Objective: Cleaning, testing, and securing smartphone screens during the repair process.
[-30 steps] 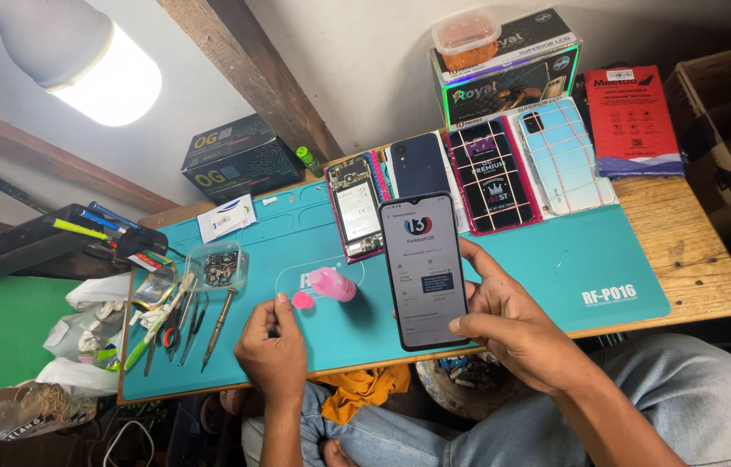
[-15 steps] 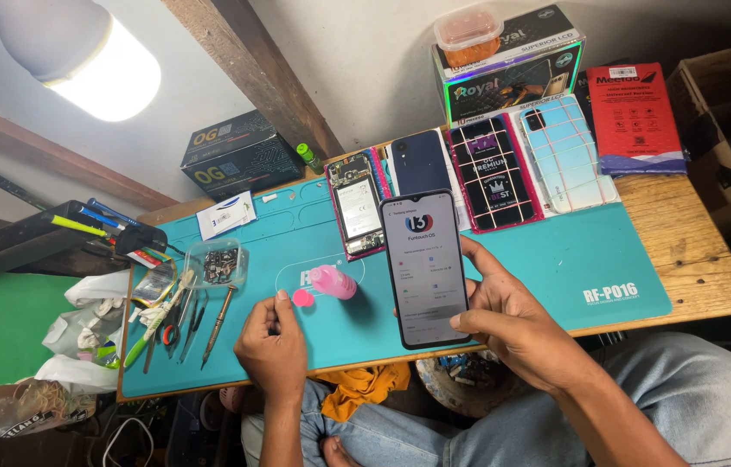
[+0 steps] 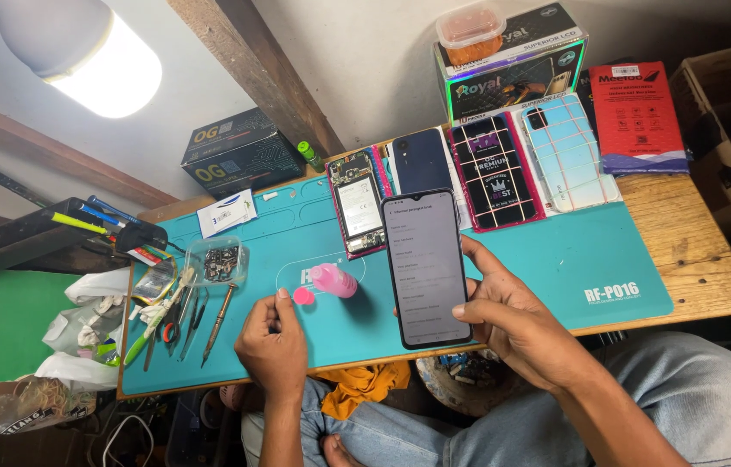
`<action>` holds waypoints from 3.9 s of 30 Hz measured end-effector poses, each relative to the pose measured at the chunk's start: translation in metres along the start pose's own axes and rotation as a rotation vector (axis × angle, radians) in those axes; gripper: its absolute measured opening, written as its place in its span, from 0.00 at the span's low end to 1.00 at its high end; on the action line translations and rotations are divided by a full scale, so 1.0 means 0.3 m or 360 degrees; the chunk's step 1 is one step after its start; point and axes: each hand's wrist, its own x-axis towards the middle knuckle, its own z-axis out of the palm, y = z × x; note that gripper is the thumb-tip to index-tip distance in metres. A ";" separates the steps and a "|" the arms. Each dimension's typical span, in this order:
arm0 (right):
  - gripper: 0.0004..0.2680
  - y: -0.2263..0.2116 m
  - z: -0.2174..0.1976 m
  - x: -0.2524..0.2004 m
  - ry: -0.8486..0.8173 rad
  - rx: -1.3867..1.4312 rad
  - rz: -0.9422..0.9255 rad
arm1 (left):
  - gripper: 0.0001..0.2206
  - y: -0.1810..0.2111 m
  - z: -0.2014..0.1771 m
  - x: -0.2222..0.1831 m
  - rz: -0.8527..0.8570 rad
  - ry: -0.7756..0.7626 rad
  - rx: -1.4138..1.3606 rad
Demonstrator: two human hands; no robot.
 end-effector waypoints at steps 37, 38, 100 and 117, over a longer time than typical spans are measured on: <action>0.45 0.060 -0.048 0.021 -0.0280 -0.0043 -0.0402 | 0.08 -0.007 0.003 0.000 0.0031 -0.0002 0.0013; 0.45 0.064 -0.051 0.022 -0.0277 -0.0055 -0.0418 | 0.08 -0.007 0.003 -0.001 0.0022 -0.0005 0.0010; 0.32 0.150 0.079 0.138 0.0262 0.0524 0.0106 | 0.09 -0.051 -0.035 0.003 -0.0058 0.0178 -0.0387; 0.33 0.166 0.083 0.095 0.0313 0.0597 0.0041 | 0.11 -0.032 -0.095 0.005 0.0158 -0.0225 -0.0696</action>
